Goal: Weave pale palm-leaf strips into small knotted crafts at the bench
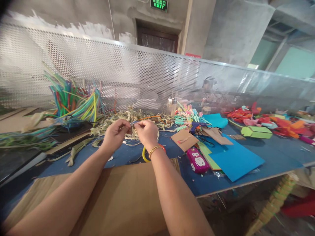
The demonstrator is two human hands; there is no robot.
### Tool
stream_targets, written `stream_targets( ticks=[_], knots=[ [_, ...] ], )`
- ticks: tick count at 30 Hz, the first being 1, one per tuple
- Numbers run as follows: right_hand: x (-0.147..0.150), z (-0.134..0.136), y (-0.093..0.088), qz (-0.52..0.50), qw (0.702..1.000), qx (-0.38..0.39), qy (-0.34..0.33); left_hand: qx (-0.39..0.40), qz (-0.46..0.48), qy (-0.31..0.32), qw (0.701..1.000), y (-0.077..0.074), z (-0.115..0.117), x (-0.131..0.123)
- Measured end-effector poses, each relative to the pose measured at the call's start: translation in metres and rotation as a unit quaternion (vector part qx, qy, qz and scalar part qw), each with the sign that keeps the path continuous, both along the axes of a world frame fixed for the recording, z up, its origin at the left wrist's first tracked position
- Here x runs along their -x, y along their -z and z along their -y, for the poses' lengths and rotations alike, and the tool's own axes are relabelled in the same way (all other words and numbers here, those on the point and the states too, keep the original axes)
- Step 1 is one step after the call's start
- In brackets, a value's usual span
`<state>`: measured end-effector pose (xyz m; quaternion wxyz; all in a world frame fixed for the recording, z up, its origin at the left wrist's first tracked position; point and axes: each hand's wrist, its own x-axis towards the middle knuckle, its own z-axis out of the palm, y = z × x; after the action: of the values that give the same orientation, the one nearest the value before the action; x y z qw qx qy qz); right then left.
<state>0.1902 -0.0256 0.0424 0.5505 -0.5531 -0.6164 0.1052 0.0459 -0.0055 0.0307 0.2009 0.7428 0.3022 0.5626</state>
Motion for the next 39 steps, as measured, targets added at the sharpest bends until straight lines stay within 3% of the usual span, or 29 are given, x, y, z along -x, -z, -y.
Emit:
stream_targets(
  ticks=[15, 23, 27, 30, 35, 39],
  knots=[
    [0.004, 0.005, -0.004, -0.056, 0.995, -0.034, -0.077, -0.050, -0.076, -0.096, 0.991, -0.003, 0.003, 0.000],
    [-0.004, 0.008, -0.009, -0.073, 0.996, -0.060, 0.000, 0.071, 0.020, -0.067, 0.995, 0.003, -0.002, -0.002],
    [0.002, 0.015, -0.013, -0.011, 0.992, -0.127, 0.005, 0.122, 0.073, -0.035, 0.989, -0.001, -0.001, -0.004],
    [0.008, 0.023, -0.016, 0.071, 0.988, -0.134, -0.041, 0.178, 0.151, 0.000, 0.972, -0.006, 0.001, -0.004],
    [0.010, 0.032, -0.018, 0.244, 0.965, -0.029, -0.094, 0.266, 0.258, 0.065, 0.926, -0.010, 0.004, -0.003],
    [0.003, 0.034, -0.022, 0.262, 0.962, 0.004, -0.071, 0.289, 0.260, 0.083, 0.918, -0.010, 0.004, -0.002]
  ],
)
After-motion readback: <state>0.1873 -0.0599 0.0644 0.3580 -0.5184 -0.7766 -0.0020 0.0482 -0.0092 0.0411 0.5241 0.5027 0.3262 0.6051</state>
